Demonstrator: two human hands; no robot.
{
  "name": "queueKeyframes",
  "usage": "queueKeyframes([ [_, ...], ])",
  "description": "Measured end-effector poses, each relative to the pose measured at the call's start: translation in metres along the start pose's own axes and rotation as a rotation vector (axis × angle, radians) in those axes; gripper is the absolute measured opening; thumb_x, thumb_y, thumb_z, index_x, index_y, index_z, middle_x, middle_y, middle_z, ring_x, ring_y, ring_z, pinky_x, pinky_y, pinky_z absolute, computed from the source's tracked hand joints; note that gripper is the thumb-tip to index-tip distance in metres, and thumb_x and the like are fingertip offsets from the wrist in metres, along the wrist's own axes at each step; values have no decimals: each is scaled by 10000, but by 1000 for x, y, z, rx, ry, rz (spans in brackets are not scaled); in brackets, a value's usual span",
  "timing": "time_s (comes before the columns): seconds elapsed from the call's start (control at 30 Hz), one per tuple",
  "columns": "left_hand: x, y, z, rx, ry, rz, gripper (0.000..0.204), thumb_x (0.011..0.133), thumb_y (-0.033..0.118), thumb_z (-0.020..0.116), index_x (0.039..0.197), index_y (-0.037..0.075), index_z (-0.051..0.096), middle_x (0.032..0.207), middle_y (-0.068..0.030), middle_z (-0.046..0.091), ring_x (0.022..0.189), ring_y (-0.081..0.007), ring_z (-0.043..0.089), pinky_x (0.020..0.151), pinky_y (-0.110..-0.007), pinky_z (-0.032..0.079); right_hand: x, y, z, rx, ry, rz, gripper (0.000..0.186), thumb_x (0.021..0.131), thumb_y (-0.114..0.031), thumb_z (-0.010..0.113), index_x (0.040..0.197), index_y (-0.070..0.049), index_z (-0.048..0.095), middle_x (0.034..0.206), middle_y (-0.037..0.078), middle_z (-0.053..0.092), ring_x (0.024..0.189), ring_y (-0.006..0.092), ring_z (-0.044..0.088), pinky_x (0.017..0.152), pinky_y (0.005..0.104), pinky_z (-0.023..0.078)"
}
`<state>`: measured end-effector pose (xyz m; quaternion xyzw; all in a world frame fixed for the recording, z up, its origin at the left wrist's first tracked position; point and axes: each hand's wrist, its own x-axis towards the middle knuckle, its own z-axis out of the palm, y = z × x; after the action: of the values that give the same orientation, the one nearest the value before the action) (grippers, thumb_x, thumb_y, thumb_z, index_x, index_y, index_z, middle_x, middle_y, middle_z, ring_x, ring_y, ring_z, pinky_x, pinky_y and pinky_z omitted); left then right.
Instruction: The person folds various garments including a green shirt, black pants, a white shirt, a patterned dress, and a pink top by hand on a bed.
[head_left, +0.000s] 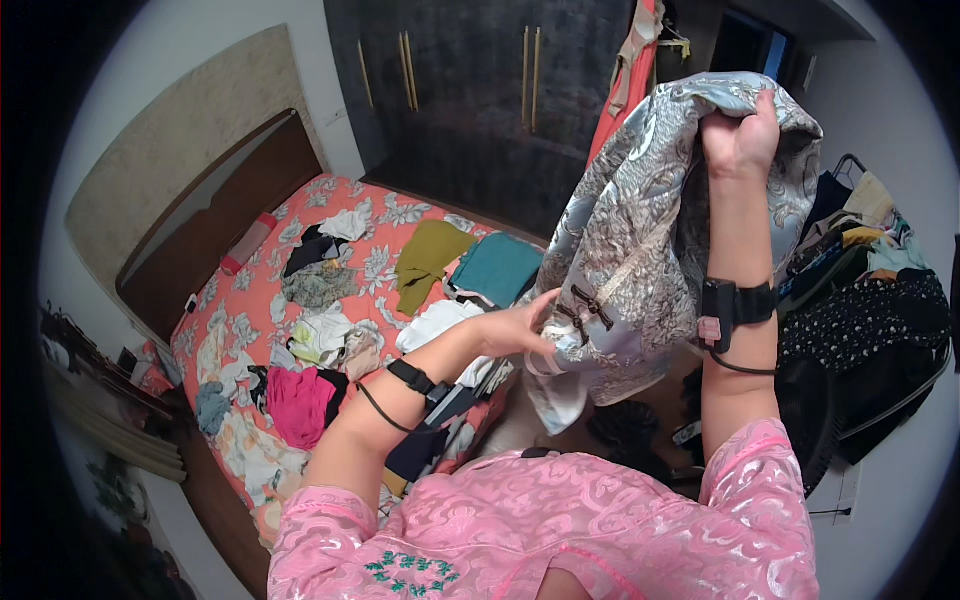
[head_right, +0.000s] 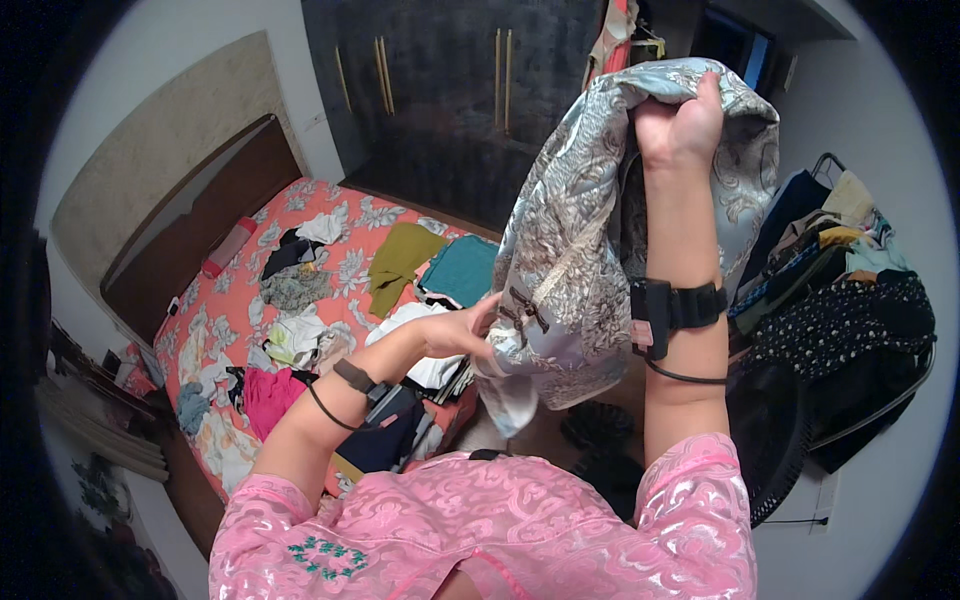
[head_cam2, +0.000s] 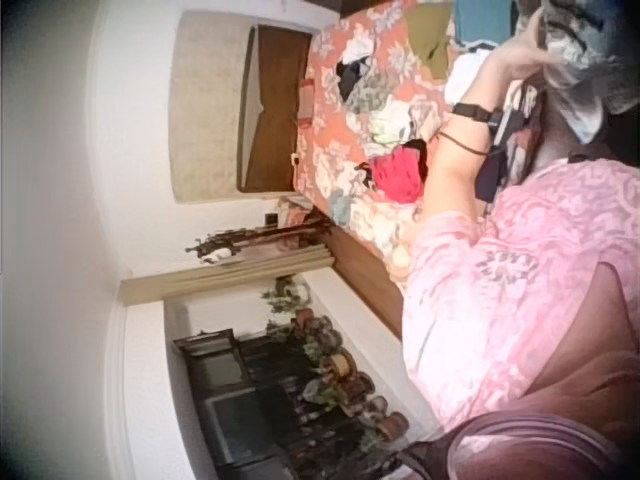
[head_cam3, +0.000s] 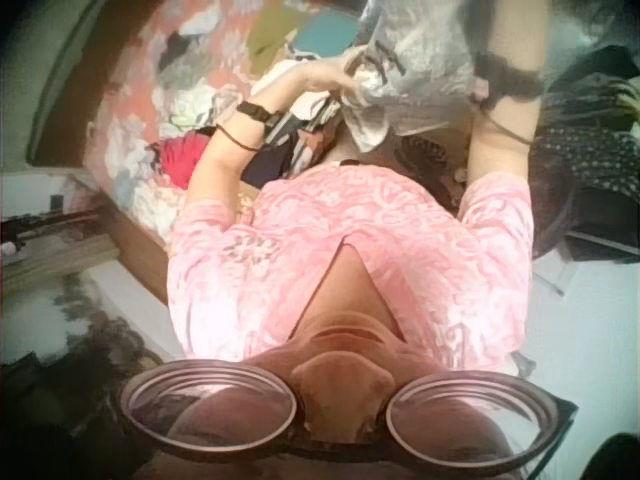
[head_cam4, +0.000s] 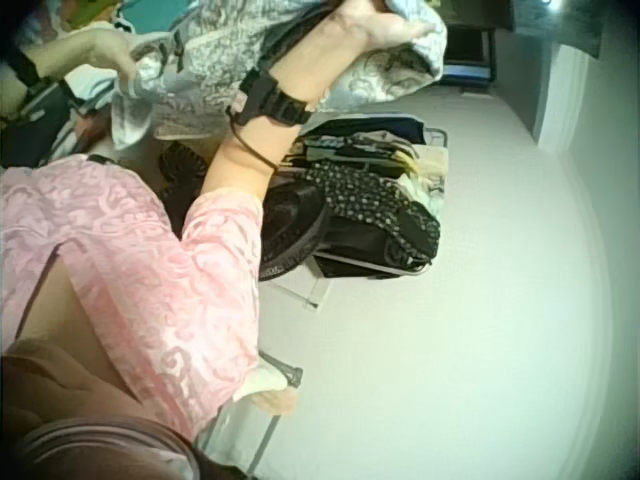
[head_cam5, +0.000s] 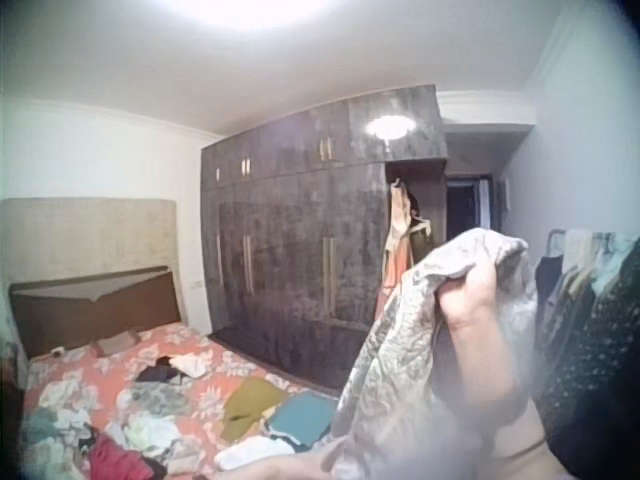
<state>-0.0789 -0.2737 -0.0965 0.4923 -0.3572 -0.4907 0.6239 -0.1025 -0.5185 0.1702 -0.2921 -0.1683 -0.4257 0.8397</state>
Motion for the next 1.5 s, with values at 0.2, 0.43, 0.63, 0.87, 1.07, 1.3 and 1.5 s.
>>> queueKeyframes([
  [0.2,49,-33,-48,1261,704,211,202,573,40,641,771,18,605,884,-192,585,870,-396,542,764,-427,438,9,-15,-52,-100,107,-65,403,973,-365,350,1104,-7,481,1090,120,544,971,257,523,910,429,419],
  [0.43,87,123,-123,243,883,627,237,809,32,516,1032,-23,572,818,-71,614,736,-157,586,694,-290,484,-34,-73,-140,-440,155,78,253,855,-31,518,1089,60,546,1055,147,609,953,234,606,869,378,478],
  [0.63,98,205,-71,88,175,712,137,821,74,549,692,33,562,1053,-123,561,981,-271,569,808,-393,505,-138,-77,-194,-1460,-1085,628,285,829,-160,583,1075,-24,626,930,101,672,837,164,645,781,311,491],
  [0.87,112,207,14,237,-358,676,230,776,70,673,594,96,535,1122,-102,528,1273,-366,350,1009,-479,345,-112,-65,-201,-1562,-510,239,845,647,-312,784,1309,-13,352,1223,201,498,1129,256,501,926,327,406],
  [1.07,77,197,37,226,-402,605,256,765,83,691,574,111,524,1116,-116,523,1282,-390,329,977,-493,393,-79,16,-155,-981,-731,451,1112,627,-128,788,1445,-64,38,1414,139,295,1294,226,299,1051,352,257],
  [1.3,12,185,-26,238,283,378,343,898,127,535,1229,41,515,1209,-107,549,1046,-185,572,867,-316,495,-70,39,-114,-1071,-729,842,241,824,-179,629,981,4,632,851,-8,623,760,70,539,679,232,430],
  [1.5,-61,112,-33,292,458,-320,521,932,455,423,1209,28,533,1137,-81,598,979,-153,588,858,-314,483,-58,39,-54,-1104,-813,629,160,799,-102,590,905,3,648,771,-32,594,692,46,498,625,196,398],
])
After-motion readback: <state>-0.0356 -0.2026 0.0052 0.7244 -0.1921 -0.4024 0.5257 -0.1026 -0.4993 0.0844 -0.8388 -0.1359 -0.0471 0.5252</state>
